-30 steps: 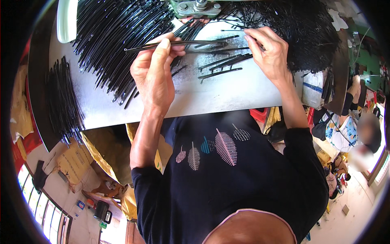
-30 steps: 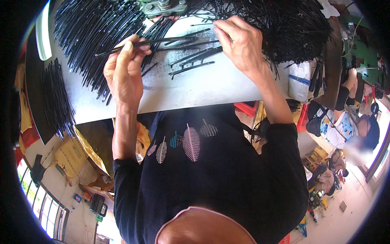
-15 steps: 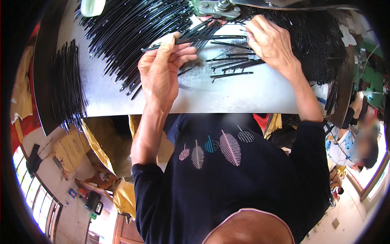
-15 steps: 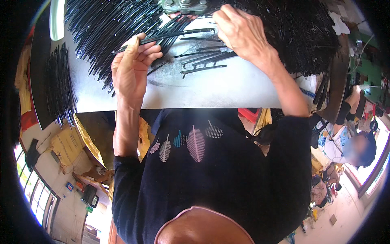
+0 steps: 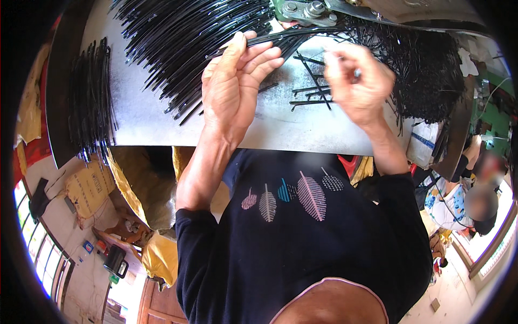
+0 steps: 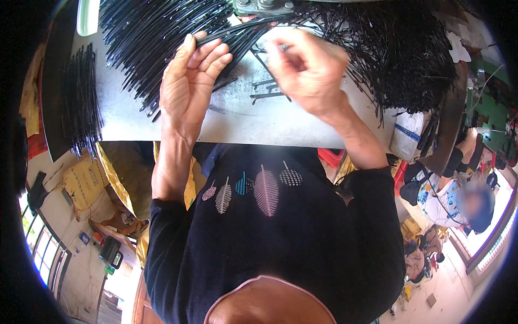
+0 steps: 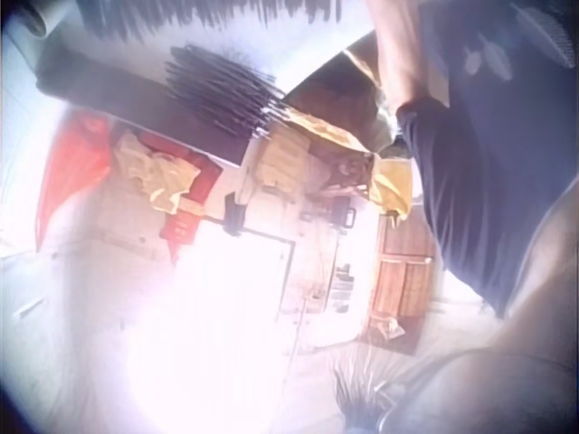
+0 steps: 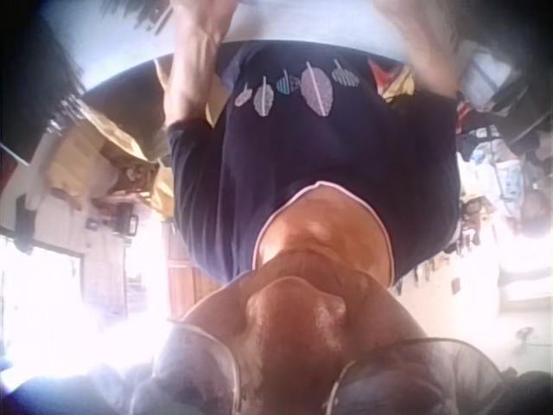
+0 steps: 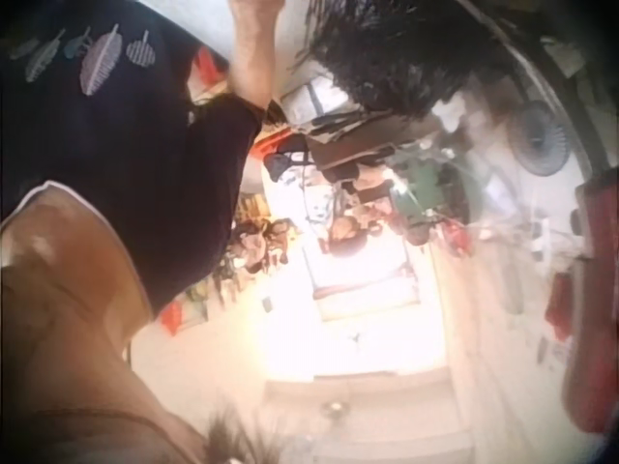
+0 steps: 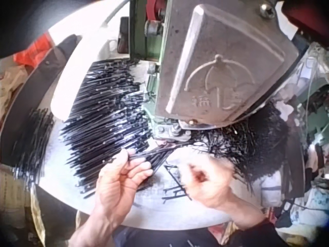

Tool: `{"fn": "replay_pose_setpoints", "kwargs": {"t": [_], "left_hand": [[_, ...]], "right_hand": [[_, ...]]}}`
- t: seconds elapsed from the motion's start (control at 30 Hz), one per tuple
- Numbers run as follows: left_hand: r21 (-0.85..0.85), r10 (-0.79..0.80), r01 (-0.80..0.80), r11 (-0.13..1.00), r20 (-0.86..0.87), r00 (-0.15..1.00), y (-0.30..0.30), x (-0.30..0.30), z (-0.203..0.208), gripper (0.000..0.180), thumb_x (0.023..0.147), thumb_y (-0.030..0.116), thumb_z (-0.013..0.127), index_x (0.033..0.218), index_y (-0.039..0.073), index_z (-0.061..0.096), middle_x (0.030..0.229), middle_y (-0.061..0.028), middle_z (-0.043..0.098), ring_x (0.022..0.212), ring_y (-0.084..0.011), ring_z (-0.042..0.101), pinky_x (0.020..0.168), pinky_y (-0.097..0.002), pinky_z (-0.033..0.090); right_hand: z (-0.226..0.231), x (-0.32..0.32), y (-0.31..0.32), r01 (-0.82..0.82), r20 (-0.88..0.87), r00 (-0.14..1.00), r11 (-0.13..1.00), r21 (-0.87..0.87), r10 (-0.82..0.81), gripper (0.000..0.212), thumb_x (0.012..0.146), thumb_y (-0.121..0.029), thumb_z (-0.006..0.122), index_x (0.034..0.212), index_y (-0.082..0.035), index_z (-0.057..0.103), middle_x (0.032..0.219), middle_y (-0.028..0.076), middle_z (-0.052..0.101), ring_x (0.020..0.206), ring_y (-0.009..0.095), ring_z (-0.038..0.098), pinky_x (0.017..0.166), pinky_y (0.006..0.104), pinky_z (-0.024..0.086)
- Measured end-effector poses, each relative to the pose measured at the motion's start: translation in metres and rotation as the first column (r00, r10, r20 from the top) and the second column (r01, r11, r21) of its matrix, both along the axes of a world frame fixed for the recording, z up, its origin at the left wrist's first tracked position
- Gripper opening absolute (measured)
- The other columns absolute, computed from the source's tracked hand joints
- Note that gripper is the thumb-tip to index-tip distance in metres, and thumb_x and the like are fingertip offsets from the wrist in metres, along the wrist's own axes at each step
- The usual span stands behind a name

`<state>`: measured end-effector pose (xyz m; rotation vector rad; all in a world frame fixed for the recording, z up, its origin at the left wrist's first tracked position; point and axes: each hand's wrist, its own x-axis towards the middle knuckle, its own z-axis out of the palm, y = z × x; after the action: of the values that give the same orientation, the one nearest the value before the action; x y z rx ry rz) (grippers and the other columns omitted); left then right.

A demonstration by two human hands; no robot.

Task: The person assembles umbrella ribs by picking up metal rods and connectors by hand, aligning them, and fastening them using a machine.

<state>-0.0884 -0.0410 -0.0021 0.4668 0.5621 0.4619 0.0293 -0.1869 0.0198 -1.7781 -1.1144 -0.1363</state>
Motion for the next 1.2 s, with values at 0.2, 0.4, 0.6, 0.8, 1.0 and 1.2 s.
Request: {"fn": "replay_pose_setpoints", "kwargs": {"t": [0.2, 0.4, 0.6, 0.8, 1.0, 1.2], "left_hand": [[0.013, -0.001, 0.001, 1.0, 0.013, 1.0, -0.004, 0.002, 0.002, 0.031, 0.09, 0.02, 0.055, 0.104, -0.009, 0.055, 0.091, -0.0226, 0.063, 0.083, -0.0295, 0.065, 0.076, -0.0399, 0.056], [0.019, 0.006, -0.006, 1.0, 0.018, 1.0, -0.007, 0.004, -0.001, 0.03, 0.091, 0.019, 0.054, 0.104, -0.009, 0.055, 0.091, -0.0226, 0.063, 0.083, -0.0294, 0.065, 0.077, -0.0394, 0.056], [0.122, -0.025, 0.014, 0.992, 0.088, 0.996, -0.005, 0.004, -0.007, 0.029, 0.091, 0.017, 0.054, 0.105, -0.009, 0.056, 0.092, -0.0221, 0.063, 0.082, -0.0279, 0.065, 0.076, -0.0371, 0.056], [0.235, -0.052, 0.027, 0.972, 0.101, 0.993, -0.004, 0.004, -0.013, 0.027, 0.091, 0.015, 0.053, 0.103, -0.009, 0.057, 0.092, -0.0216, 0.063, 0.079, -0.0259, 0.065, 0.074, -0.0347, 0.055], [0.268, -0.039, 0.015, 0.963, 0.084, 0.996, -0.004, 0.002, -0.017, 0.023, 0.09, 0.013, 0.055, 0.1, -0.008, 0.059, 0.088, -0.0198, 0.064, 0.076, -0.0235, 0.065, 0.07, -0.0334, 0.055], [0.25, -0.157, 0.15, 0.956, 0.008, 0.988, -0.012, 0.009, -0.016, 0.021, 0.088, 0.015, 0.059, 0.094, -0.005, 0.062, 0.08, -0.0137, 0.066, 0.066, -0.0139, 0.061, 0.064, -0.0249, 0.05]], "right_hand": [[-0.015, -0.008, 0.017, 0.03, -0.036, 0.999, 0.998, -0.058, -0.032, 0.013, 0.07, 0.0, 0.07, 0.077, -0.005, 0.061, 0.054, 0.0, 0.052, 0.04, 0.007, 0.045, 0.038, 0.0218, 0.034], [-0.018, -0.007, 0.017, 0.044, -0.007, 0.999, 0.997, -0.056, -0.044, 0.013, 0.07, -0.001, 0.071, 0.076, -0.005, 0.061, 0.054, 0.001, 0.052, 0.041, 0.007, 0.046, 0.039, 0.0223, 0.034], [-0.021, -0.005, 0.016, 0.041, -0.052, 0.998, 0.996, -0.084, -0.045, 0.012, 0.07, 0.0, 0.07, 0.078, -0.004, 0.061, 0.058, 0.003, 0.055, 0.044, 0.01, 0.049, 0.041, 0.0236, 0.037], [-0.027, -0.001, 0.019, -0.016, 0.313, 0.949, 0.999, -0.029, 0.025, 0.014, 0.069, 0.0, 0.069, 0.079, -0.002, 0.061, 0.065, 0.009, 0.06, 0.054, 0.022, 0.06, 0.048, 0.0299, 0.046], [-0.021, 0.0, 0.016, -0.091, 0.217, 0.97, 0.99, -0.108, 0.112, 0.012, 0.069, 0.001, 0.068, 0.078, -0.001, 0.061, 0.066, 0.009, 0.061, 0.056, 0.021, 0.061, 0.05, 0.0291, 0.047], [-0.012, -0.003, 0.022, -0.503, -0.014, 0.864, 0.862, -0.068, 0.503, 0.007, 0.069, 0.001, 0.068, 0.074, -0.004, 0.064, 0.062, 0.006, 0.06, 0.049, 0.016, 0.057, 0.046, 0.025, 0.044]]}}
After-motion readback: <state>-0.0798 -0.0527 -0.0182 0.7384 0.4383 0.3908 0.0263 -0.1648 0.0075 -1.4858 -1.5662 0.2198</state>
